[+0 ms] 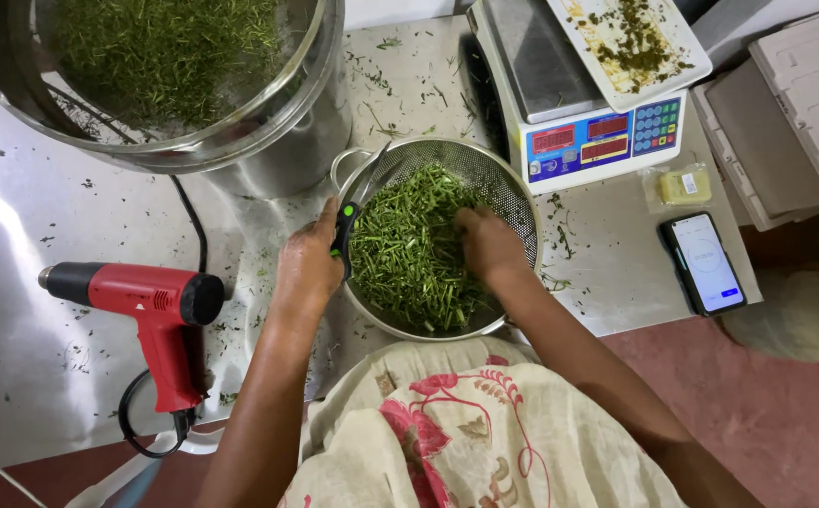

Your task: Trimming green leaves with scissors and drying them with a heat gun in a colander

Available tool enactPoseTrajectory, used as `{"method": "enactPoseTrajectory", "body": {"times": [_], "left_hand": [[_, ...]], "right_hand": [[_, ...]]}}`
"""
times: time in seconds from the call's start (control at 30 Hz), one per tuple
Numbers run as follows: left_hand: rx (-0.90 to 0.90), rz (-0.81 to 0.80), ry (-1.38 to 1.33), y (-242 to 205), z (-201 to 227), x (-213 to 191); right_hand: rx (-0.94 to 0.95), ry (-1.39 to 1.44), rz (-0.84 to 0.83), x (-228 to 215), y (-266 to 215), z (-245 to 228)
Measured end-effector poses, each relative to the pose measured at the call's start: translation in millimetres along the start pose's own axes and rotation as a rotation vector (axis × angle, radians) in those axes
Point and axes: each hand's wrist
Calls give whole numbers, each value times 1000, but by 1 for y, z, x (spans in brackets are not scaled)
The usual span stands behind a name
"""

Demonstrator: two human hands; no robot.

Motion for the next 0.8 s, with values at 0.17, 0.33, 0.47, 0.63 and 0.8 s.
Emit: {"method": "enactPoseTrajectory", "body": {"times": [0.17, 0.33, 0.47, 0.63, 0.8], "left_hand": [[0, 23, 2, -2, -2, 1], [-26, 13, -1, -2, -3, 3], [-46, 5, 1, -3, -3, 3], [-63, 6, -14, -3, 1, 1], [-72, 2, -2, -2, -5, 8]], "right_hand": [[51, 1, 105, -12, -6, -6], [83, 83, 122, -29, -14, -18], [41, 78, 180, -25, -12, -20], [-46, 54, 138, -19, -11, -18], [-184, 221, -101, -60, -24, -46]]}}
Point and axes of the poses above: each hand's wrist, its own y-axis towards the middle knuckle, its own x-axis out of the palm, z = x × y, and after that the axes turned 3 degrees about x, right-handed
